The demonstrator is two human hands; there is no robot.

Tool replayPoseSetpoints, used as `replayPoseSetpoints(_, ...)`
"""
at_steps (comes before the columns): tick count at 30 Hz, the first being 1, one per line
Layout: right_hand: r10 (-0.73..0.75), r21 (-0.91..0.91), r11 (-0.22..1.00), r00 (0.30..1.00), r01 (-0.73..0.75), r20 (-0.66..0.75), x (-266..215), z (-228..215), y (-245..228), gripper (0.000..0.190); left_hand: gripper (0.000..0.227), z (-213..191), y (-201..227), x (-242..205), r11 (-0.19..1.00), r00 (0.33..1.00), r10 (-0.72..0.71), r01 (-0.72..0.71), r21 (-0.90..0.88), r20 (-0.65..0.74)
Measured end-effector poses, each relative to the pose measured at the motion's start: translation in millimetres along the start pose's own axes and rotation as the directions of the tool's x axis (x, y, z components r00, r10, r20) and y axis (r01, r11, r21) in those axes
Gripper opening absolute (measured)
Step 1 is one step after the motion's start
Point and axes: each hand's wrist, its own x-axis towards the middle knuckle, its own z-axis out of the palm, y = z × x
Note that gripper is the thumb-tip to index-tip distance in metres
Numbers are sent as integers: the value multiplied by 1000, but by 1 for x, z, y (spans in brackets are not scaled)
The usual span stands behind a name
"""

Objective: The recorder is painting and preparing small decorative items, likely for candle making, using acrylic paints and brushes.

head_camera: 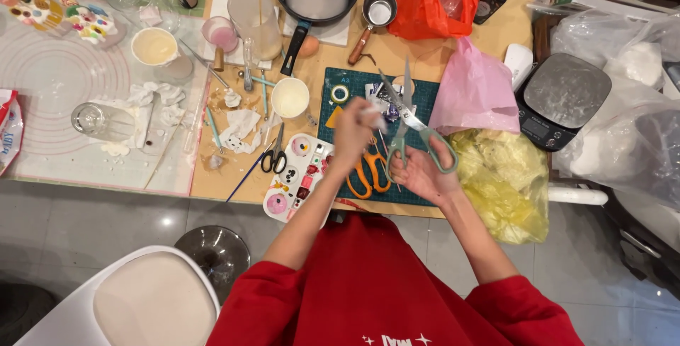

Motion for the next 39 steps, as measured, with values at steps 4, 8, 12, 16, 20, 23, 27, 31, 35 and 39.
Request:
replayPoseSetpoints(4, -31, -115, 993, 996, 21, -79, 1, -5, 4, 66, 13, 12, 60, -23, 998, 991, 18, -10, 64, -134)
replayPoseSetpoints(8, -182, -27, 983, 953, 181, -243, 16, 6, 4, 54, 28, 54, 93, -66, 871, 896, 437, -402, 281, -74)
replayPoseSetpoints(12, -229, 63, 962, 913, 265, -338, 10, 22, 0, 47, 33, 61, 73, -89, 873, 924, 381, -370, 316, 31)
replayPoseSetpoints(16, -128, -4, 992, 982, 129, -137, 12, -12, -12, 55, 29, 27, 88, -75, 962, 955, 196, -231, 143, 222)
replayPoseSetpoints(20, -541, -902, 416, 767, -114, -346, 9, 14, -9, 53, 22, 13, 110, -59, 982, 980, 186, -183, 47, -68)
replayPoseSetpoints(23, -733, -921, -64, 644, -384, -218, 12, 41, -10, 56, 24, 20, 95, -75, 812, 852, 523, -496, 308, -7)
replayPoseSetpoints(27, -740, -825, -411, 671, -387, 54, 11, 49, -10, 64, 29, 5, 69, -80, 491, 678, 651, -719, 491, 341)
replayPoseSetpoints(31, -740, -835, -429, 664, -343, 108, 7, 48, -1, 61, 34, -38, 57, -46, 429, 728, 605, -640, 638, 323)
replayPoseSetpoints(35, -720, -794, -481, 685, -372, 115, 3, 63, 8, 62, 32, -36, 67, -49, 451, 711, 669, -621, 641, 218)
replayPoseSetpoints(39, -683, -737, -567, 710, -368, 171, -6, 63, 13, 58, 34, -41, 34, -39, 409, 666, 663, -705, 580, 342)
